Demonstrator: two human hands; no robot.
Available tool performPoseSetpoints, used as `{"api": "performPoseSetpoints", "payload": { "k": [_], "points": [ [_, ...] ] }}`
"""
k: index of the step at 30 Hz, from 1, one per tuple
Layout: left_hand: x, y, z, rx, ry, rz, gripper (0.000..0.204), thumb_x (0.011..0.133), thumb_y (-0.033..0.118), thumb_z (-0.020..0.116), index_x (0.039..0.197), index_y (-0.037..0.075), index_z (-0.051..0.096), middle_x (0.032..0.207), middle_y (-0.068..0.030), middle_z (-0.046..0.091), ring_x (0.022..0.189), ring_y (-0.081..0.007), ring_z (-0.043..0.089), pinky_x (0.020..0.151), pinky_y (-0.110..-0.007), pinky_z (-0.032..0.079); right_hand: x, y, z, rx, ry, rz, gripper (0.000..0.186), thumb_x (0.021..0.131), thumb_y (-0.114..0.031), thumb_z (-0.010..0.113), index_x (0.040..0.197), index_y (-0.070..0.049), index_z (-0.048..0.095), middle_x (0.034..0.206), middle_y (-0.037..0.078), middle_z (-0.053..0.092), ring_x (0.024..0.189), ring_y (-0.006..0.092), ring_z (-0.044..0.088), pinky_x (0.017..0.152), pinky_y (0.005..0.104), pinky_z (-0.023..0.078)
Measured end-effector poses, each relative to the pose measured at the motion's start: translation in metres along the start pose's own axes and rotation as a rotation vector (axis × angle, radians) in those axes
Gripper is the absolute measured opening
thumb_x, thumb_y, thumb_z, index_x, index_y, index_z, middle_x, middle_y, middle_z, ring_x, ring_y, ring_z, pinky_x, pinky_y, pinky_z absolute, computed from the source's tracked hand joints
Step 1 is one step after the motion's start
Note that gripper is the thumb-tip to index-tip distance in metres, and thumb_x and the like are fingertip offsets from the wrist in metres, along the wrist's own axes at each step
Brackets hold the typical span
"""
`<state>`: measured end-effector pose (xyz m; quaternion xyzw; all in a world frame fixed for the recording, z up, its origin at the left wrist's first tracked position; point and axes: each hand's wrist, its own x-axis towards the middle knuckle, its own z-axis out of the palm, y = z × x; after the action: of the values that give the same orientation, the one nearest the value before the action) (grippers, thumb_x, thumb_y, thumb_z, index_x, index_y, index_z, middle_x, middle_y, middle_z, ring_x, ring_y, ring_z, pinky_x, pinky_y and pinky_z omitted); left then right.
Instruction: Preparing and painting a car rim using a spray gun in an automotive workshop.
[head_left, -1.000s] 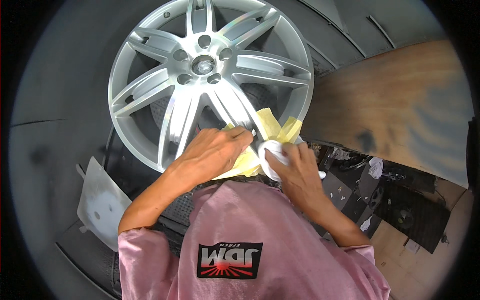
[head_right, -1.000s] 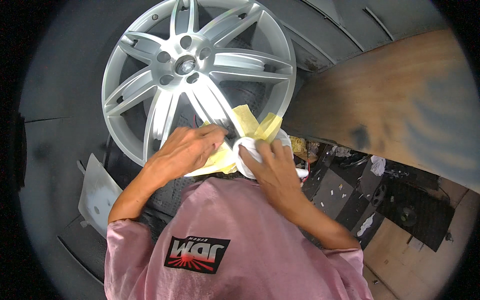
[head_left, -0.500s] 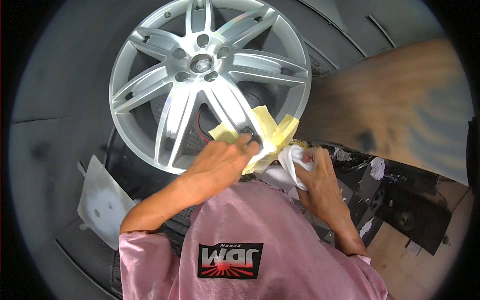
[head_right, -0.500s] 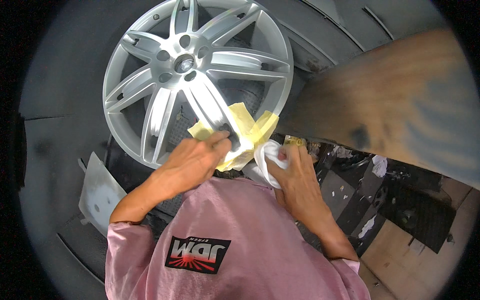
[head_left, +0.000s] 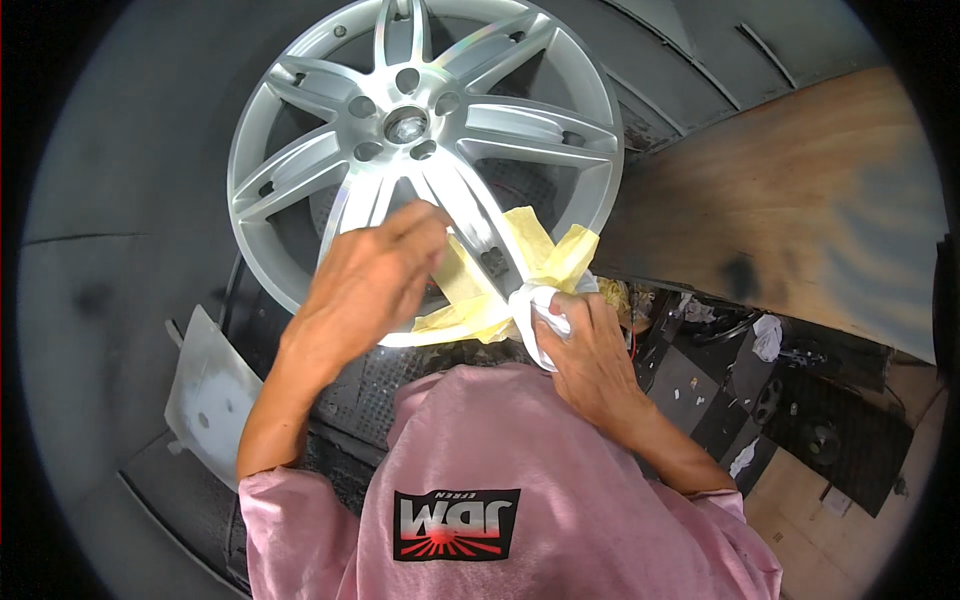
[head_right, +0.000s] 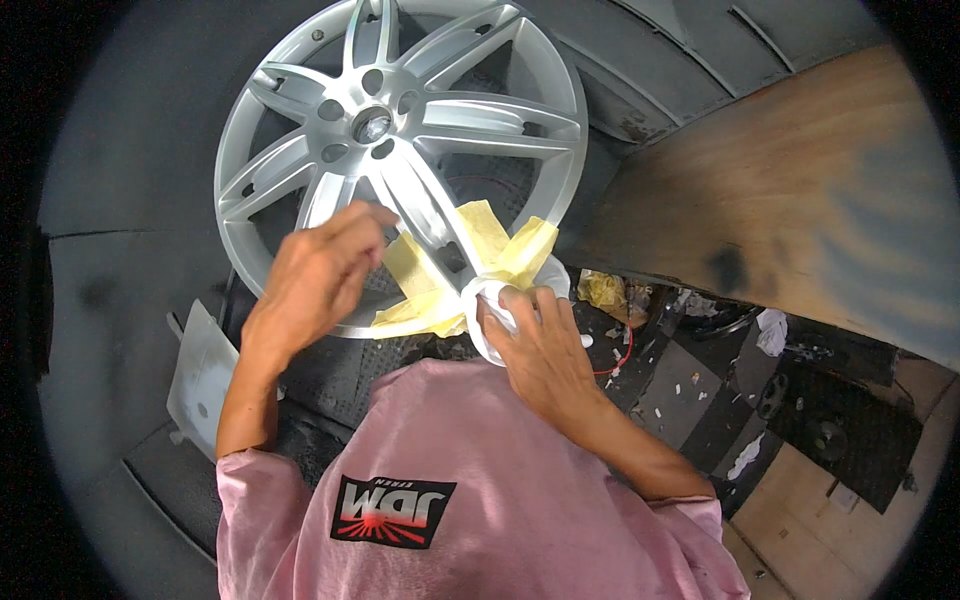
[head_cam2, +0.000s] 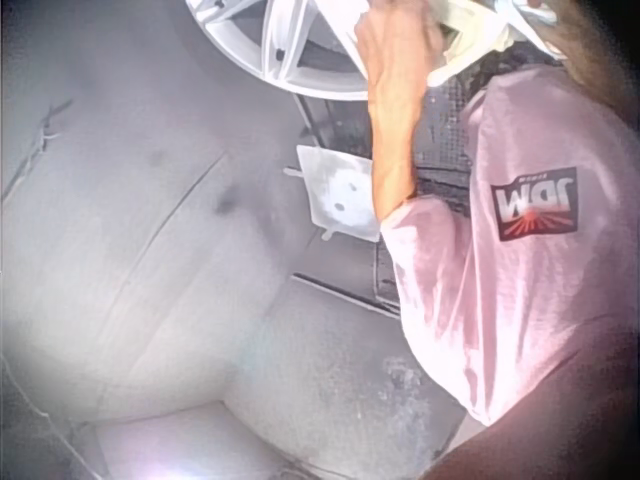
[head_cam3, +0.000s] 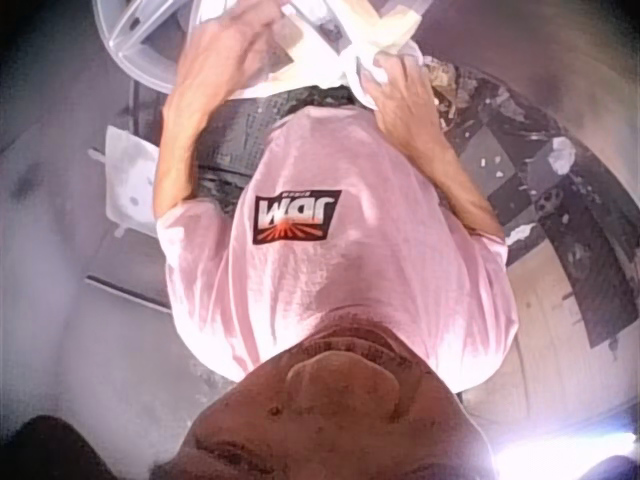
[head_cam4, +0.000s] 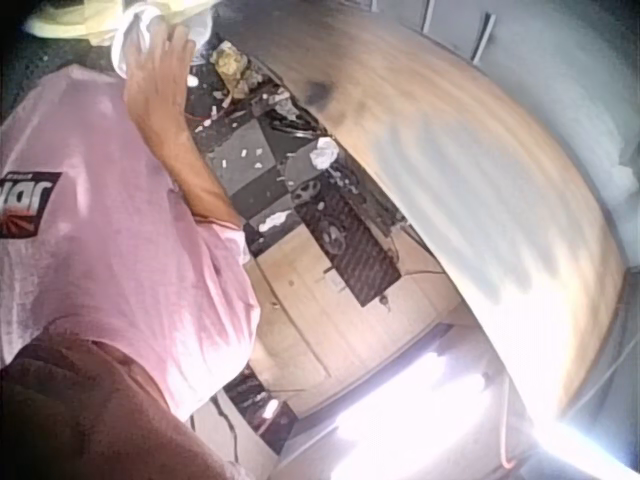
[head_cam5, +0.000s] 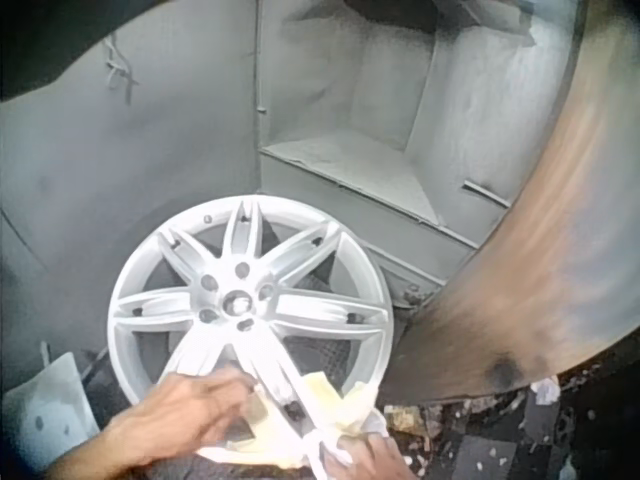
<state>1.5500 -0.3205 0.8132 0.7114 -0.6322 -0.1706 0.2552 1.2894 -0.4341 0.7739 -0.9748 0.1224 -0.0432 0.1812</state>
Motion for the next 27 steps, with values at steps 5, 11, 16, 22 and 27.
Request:
{"api": "performPoseSetpoints", "payload": {
  "k": [5,11,16,22,27],
  "points": [
    [-0.007,-0.006,0.008,-0.071,0.065,-0.051,0.014,0.080,-0.012,0.054,0.089,-0.002,0.055,0.099,-0.0149,0.067,0.077,-0.0352,0.065,0.069,-0.040,0.053,0.025,-0.006,0.009,-0.071,0.025,0.034,0.041,0.088,-0.005,0.058,0.128,0.002,0.066,0.112,0.011,0.052,0.102,0.0292,0.050,0.084,0.0404,0.042],
    [-0.014,-0.012,0.010,-0.179,0.031,-0.093,0.015,0.080,-0.012,0.055,0.091,-0.001,0.056,0.100,-0.0153,0.068,0.080,-0.0351,0.066,0.070,-0.040,0.052,0.022,-0.009,-0.029,0.320,-0.065,0.070,0.043,0.077,0.003,0.069,0.120,0.001,0.067,0.110,0.015,0.049,0.106,0.0346,0.050,0.091,0.0416,0.043],
    [-0.022,-0.012,0.013,-0.191,0.050,-0.076,0.017,0.080,-0.011,0.055,0.092,0.001,0.055,0.105,-0.0152,0.069,0.084,-0.0349,0.068,0.070,-0.040,0.053,-0.009,0.013,-0.067,0.455,-0.242,0.241,0.043,0.072,0.006,0.070,0.114,0.002,0.068,0.116,0.019,0.047,0.116,0.0368,0.051,0.102,0.0419,0.043],
    [-0.006,-0.008,0.040,-0.139,-0.126,0.101,0.006,0.089,0.001,0.060,0.093,0.002,0.056,0.114,-0.0151,0.070,0.081,-0.0424,0.066,0.067,-0.047,0.053,0.006,-0.003,-0.025,0.155,-0.026,0.072,0.051,0.071,0.000,0.075,0.121,0.003,0.068,0.121,0.018,0.052,0.112,0.0366,0.051,0.095,0.0455,0.045],
    [0.003,-0.019,0.046,-0.086,-0.202,0.059,0.006,0.089,0.002,0.061,0.094,0.000,0.058,0.111,-0.0137,0.069,0.082,-0.0413,0.066,0.067,-0.047,0.052,0.037,-0.025,0.016,0.040,0.015,0.096,0.044,0.078,-0.004,0.067,0.120,0.008,0.066,0.117,0.016,0.052,0.103,0.0324,0.050,0.087,0.0430,0.044]
  ]
}}
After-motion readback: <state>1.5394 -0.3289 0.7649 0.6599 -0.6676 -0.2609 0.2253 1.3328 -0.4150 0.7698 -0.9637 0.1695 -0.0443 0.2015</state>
